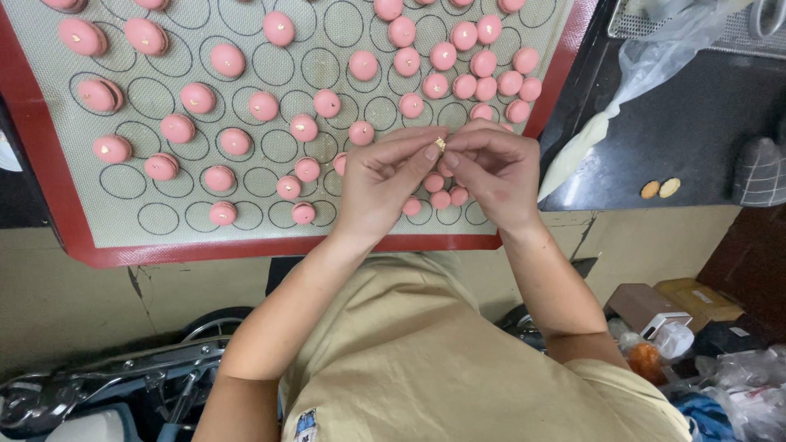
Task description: The person places small gold decorative pieces onto pink macarons arranged on a silicone baking mat. They use a brush to apply a small amount of adhesive from a jar, then place the decorations by hand onto individual macarons.
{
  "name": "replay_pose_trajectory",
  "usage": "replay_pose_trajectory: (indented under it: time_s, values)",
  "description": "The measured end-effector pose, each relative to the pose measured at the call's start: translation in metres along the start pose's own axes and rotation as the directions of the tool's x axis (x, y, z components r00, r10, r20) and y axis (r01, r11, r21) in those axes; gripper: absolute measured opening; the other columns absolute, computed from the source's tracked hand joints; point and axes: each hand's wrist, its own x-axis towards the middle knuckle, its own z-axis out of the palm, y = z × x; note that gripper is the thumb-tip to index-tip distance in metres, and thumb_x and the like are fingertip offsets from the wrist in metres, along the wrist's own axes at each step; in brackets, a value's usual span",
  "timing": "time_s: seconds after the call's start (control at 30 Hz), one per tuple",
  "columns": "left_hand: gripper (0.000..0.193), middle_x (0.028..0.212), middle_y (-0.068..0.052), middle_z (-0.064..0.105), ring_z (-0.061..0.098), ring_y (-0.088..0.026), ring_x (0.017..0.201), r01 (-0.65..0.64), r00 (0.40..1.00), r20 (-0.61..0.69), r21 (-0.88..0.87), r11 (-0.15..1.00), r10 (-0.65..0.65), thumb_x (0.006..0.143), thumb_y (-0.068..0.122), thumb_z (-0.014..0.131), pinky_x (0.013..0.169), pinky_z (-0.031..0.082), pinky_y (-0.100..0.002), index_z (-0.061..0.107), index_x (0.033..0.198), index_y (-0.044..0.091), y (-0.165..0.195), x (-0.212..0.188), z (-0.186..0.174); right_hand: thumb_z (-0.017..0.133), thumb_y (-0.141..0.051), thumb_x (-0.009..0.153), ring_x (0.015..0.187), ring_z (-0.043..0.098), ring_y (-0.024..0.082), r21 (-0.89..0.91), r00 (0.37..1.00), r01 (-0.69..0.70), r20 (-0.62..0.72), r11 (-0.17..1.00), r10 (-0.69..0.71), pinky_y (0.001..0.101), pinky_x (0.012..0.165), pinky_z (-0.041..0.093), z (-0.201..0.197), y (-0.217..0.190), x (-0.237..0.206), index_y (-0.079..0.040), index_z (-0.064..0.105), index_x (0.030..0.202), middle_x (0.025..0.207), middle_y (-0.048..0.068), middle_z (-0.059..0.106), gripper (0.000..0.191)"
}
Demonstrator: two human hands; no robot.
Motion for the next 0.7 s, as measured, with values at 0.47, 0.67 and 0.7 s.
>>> replay_pose_trajectory:
  time_s: [0.47, 0.67, 0.7]
  values:
    - [0.023, 0.124, -0.013, 0.069, 0.068, -0.011, 0.097, 0.017, 1.0, -0.021, 0.029, 0.999, -0.016, 0.103, 0.004, 0.064, 0.083, 0.057, -0.023, 0.07, 0.122, -0.006, -0.002, -0.005, 0.001, 0.068, 0.009, 0.097, 0.085, 0.065, 0.012, 0.05, 0.997, -0.059, -0.055, 0.997, 0.062, 0.0228, 0.072, 0.053, 0.001, 0.012, -0.005, 0.006, 0.068, 0.103, 0.098, 0.008, 0.065, 0.007]
    - [0.022, 0.103, -0.01, 0.073, 0.065, -0.009, 0.081, 0.176, 0.984, 0.003, 0.024, 0.984, -0.176, 0.102, 0.006, 0.064, 0.063, 0.05, -0.021, 0.071, 0.12, -0.003, 0.003, -0.004, -0.005, 0.068, 0.009, 0.095, 0.084, 0.066, 0.01, -0.002, 0.997, -0.081, -0.001, 0.997, 0.081, 0.0212, 0.069, 0.054, 0.0, 0.0, -0.004, 0.005, 0.068, 0.102, 0.099, 0.006, 0.066, 0.008]
    - [0.022, 0.095, -0.01, 0.074, 0.064, -0.008, 0.071, 0.254, 0.967, -0.002, 0.063, 0.965, -0.255, 0.1, 0.007, 0.065, 0.051, 0.046, -0.021, 0.072, 0.118, -0.003, 0.004, -0.004, -0.007, 0.068, 0.008, 0.094, 0.081, 0.066, 0.009, -0.047, 0.994, -0.108, 0.017, 0.993, 0.109, 0.0203, 0.064, 0.054, -0.002, -0.003, -0.003, 0.005, 0.068, 0.1, 0.098, 0.006, 0.066, 0.007]
